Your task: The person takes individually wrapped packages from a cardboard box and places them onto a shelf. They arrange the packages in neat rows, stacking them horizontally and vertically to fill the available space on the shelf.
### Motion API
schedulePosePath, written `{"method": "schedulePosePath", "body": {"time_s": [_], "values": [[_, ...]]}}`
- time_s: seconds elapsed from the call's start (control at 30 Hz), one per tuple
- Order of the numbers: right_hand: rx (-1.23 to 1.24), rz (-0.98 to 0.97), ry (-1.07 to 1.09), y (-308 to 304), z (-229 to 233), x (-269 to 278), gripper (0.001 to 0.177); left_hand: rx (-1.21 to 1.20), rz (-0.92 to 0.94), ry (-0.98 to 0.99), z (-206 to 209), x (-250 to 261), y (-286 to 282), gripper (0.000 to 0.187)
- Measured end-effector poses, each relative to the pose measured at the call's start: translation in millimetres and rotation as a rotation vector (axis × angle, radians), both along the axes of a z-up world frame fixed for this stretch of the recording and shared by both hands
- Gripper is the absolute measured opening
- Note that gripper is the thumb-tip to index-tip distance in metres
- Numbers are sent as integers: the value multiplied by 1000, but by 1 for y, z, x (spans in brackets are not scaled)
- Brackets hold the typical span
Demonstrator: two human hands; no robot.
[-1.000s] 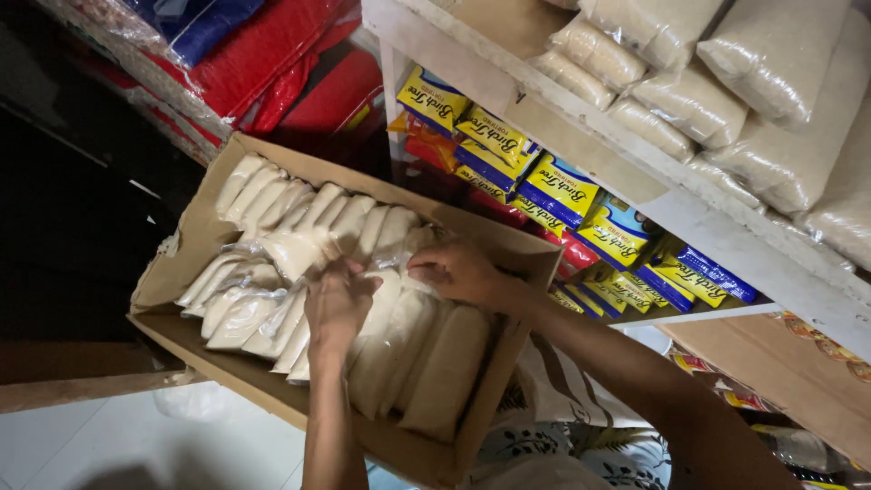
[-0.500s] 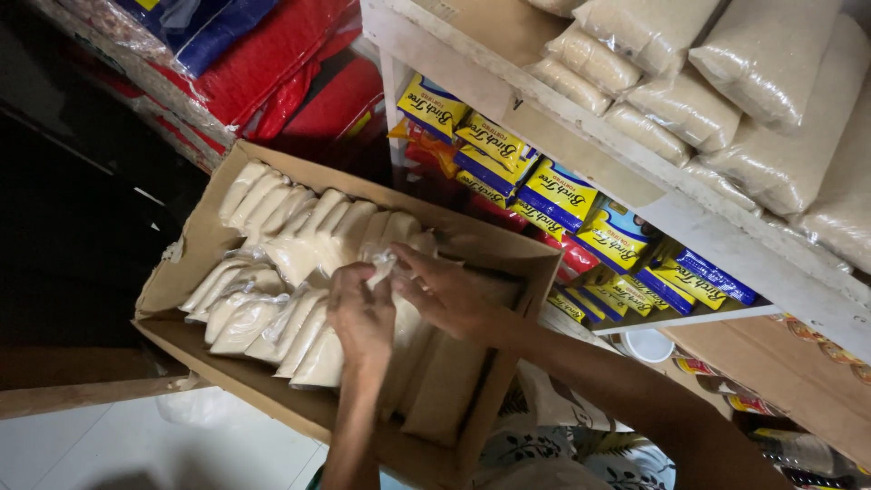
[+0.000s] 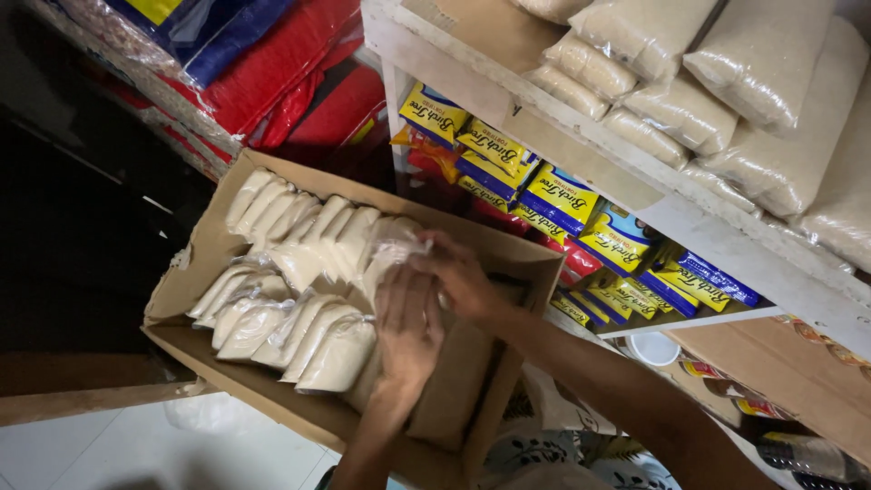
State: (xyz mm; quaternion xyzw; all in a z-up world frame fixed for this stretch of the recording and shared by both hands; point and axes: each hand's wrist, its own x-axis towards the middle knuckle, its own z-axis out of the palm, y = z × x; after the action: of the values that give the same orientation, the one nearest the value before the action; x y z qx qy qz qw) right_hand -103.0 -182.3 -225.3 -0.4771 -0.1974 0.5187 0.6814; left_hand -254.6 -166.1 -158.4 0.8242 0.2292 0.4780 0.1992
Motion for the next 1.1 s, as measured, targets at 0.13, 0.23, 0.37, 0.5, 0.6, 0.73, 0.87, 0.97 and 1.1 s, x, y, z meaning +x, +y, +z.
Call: {"method": "schedulePosePath", "body": {"time_s": [0.13, 0.23, 0.37, 0.5, 0.6, 0.73, 0.87, 0.97, 1.1], "values": [[87, 2, -2, -2, -3, 26, 42, -55, 17, -140, 2, -10, 12, 68], [68, 16, -69, -7, 53, 18, 42, -52, -25, 30, 24, -9, 18, 94], [79, 109, -198, -18, 131, 5, 47, -277, -121, -82, -11, -5, 23, 74], [27, 192, -498, -22, 143, 24, 50, -1062, -316, -339, -25, -10, 24, 51], [41, 174, -786, -20, 149, 37, 52, -1401, -478, -533, -36, -11, 28, 52], [220, 343, -745, -15, 144, 45, 55, -1500, -585, -530, -12, -11, 29, 57], [33, 428, -617, -4, 114, 48, 53, -1556, -684, -481, -15, -16, 33, 59], [-117, 434, -671, 0, 90, 54, 47, -1592, -686, -438, -3, -16, 31, 57], [-108, 467, -635, -4, 102, 50, 48, -1387, -600, -309, -1, -14, 31, 61]]}}
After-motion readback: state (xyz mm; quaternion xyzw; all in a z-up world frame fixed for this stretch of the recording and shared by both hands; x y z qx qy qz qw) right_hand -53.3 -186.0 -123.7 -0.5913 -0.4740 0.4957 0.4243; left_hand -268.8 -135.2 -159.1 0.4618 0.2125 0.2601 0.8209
